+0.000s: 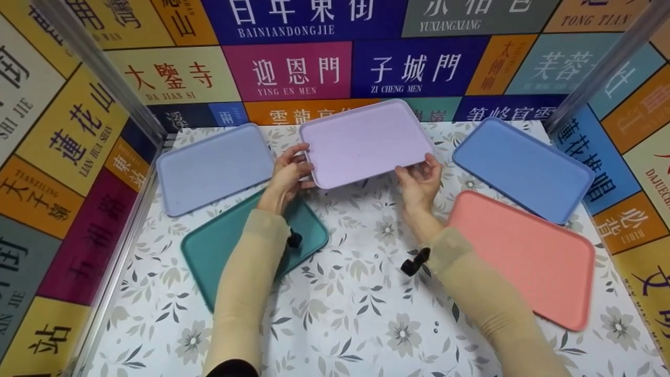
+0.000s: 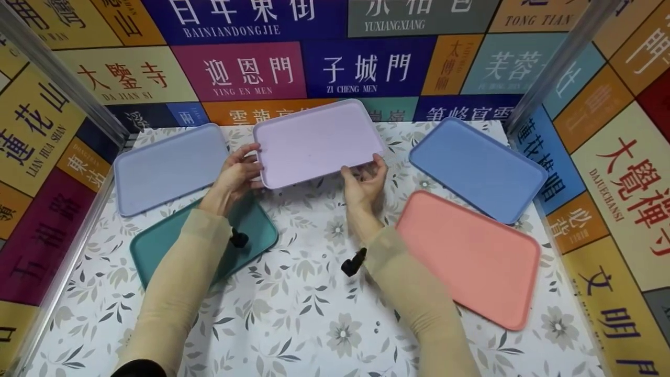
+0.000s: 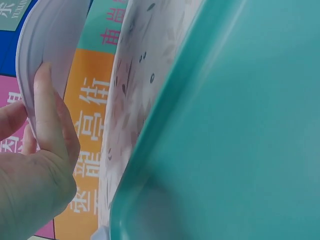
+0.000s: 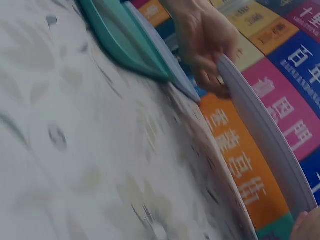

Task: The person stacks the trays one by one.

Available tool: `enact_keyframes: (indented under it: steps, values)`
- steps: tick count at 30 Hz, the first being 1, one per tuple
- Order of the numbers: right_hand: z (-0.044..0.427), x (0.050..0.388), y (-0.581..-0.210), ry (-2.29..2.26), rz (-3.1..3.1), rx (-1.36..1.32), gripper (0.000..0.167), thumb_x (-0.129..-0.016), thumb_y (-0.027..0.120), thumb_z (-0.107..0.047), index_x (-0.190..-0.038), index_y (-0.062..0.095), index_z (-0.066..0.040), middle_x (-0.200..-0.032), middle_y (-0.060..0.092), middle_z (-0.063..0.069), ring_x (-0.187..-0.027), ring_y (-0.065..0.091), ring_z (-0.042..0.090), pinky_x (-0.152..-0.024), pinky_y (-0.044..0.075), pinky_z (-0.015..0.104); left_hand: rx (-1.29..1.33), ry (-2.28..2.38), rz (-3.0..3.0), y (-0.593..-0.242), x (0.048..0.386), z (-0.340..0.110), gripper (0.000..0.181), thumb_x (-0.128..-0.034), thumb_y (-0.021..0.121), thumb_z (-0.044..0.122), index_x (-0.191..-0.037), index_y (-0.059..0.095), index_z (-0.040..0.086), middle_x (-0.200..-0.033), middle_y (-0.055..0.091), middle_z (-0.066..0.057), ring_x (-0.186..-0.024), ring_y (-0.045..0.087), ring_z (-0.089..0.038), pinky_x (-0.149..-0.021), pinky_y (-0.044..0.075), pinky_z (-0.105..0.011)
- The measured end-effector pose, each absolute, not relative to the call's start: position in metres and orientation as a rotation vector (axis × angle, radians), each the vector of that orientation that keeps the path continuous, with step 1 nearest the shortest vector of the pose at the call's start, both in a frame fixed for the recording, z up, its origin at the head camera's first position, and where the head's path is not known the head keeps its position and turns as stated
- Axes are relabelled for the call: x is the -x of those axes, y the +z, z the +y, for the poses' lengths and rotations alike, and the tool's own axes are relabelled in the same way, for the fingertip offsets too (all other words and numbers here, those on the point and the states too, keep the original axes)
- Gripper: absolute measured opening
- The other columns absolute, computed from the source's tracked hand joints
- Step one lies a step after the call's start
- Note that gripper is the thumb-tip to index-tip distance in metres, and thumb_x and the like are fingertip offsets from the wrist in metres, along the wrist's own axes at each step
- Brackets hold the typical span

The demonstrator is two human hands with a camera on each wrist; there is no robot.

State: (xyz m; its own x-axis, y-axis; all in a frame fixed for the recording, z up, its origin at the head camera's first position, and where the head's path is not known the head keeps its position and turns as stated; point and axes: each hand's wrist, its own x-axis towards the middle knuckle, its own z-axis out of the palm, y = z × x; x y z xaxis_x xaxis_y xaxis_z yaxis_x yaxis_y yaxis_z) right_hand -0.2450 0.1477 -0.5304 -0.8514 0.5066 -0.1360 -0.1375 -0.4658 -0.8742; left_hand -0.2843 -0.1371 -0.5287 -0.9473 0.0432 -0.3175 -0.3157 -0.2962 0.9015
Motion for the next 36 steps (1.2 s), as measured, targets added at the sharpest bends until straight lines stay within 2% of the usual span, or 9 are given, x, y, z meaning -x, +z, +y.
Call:
enact_keyframes:
  steps: [3,8,15,23,29,33,36]
  values:
    - [0.129,0.242,-0.534,2.333,-1.340,0.562,0.087,-0.086,0.072,0.027,-0.161,0.041,-0.004,-0.126,0.050,0.004,-0.108,0.060,0.022,-0.080,0.063,0.022,0.327,2.349,1.722,-0.529,0.283,-0.132,0.059,-0.0995,0.063,-0.009,-0.153,0.062,0.016,-0.125,0.064,-0.007,-0.087,0.069,-0.024,-0.058,0.068,-0.037]
    - [0.109,0.239,-0.536,2.330,-1.392,0.613,0.100,-0.084,0.077,0.025,-0.166,0.035,-0.013,-0.124,0.047,0.003,-0.103,0.060,0.022,-0.081,0.064,0.025,0.328,2.351,1.733,-0.529,0.279,-0.128,0.060,-0.0994,0.064,-0.009,-0.153,0.063,0.017,-0.125,0.064,-0.007,-0.086,0.072,-0.023,-0.057,0.067,-0.037]
    - [0.101,0.238,-0.536,2.376,-1.413,0.626,0.108,-0.084,0.076,0.024,-0.170,0.027,-0.021,-0.120,0.047,0.006,-0.081,0.064,0.019,-0.066,0.067,0.033,0.336,2.358,1.722,-0.529,0.277,-0.125,0.060,-0.0990,0.063,-0.009,-0.152,0.064,0.019,-0.127,0.064,-0.008,-0.090,0.073,-0.024,-0.058,0.067,-0.037]
    - [0.104,0.234,-0.536,2.373,-1.420,0.593,0.108,-0.087,0.076,0.024,-0.170,0.028,-0.024,-0.123,0.048,0.003,-0.081,0.063,0.019,-0.069,0.069,0.038,0.367,2.370,1.694,-0.533,0.277,-0.123,0.059,-0.0991,0.063,-0.009,-0.150,0.066,0.021,-0.127,0.066,-0.009,-0.089,0.074,-0.024,-0.055,0.066,-0.035]
    - [0.107,0.235,-0.533,2.346,-1.442,0.588,0.107,-0.088,0.073,0.024,-0.171,0.029,-0.026,-0.124,0.044,0.002,-0.088,0.060,0.020,-0.069,0.066,0.033,0.359,2.367,1.711,-0.534,0.274,-0.118,0.058,-0.0978,0.063,-0.009,-0.148,0.067,0.020,-0.123,0.066,-0.009,-0.087,0.071,-0.024,-0.050,0.062,-0.031]
    - [0.111,0.236,-0.532,2.373,-1.425,0.571,0.106,-0.088,0.072,0.025,-0.171,0.030,-0.026,-0.121,0.045,0.003,-0.082,0.060,0.020,-0.064,0.064,0.031,0.360,2.373,1.696,-0.534,0.272,-0.117,0.058,-0.0982,0.063,-0.009,-0.150,0.064,0.016,-0.118,0.065,-0.008,-0.084,0.069,-0.023,-0.052,0.063,-0.033]
    - [0.115,0.236,-0.530,2.397,-1.401,0.557,0.105,-0.089,0.070,0.026,-0.171,0.029,-0.024,-0.120,0.046,0.005,-0.076,0.059,0.020,-0.060,0.062,0.028,0.347,2.350,1.705,-0.532,0.270,-0.117,0.056,-0.1000,0.065,-0.007,-0.151,0.064,0.016,-0.120,0.066,-0.008,-0.089,0.071,-0.024,-0.056,0.067,-0.034]
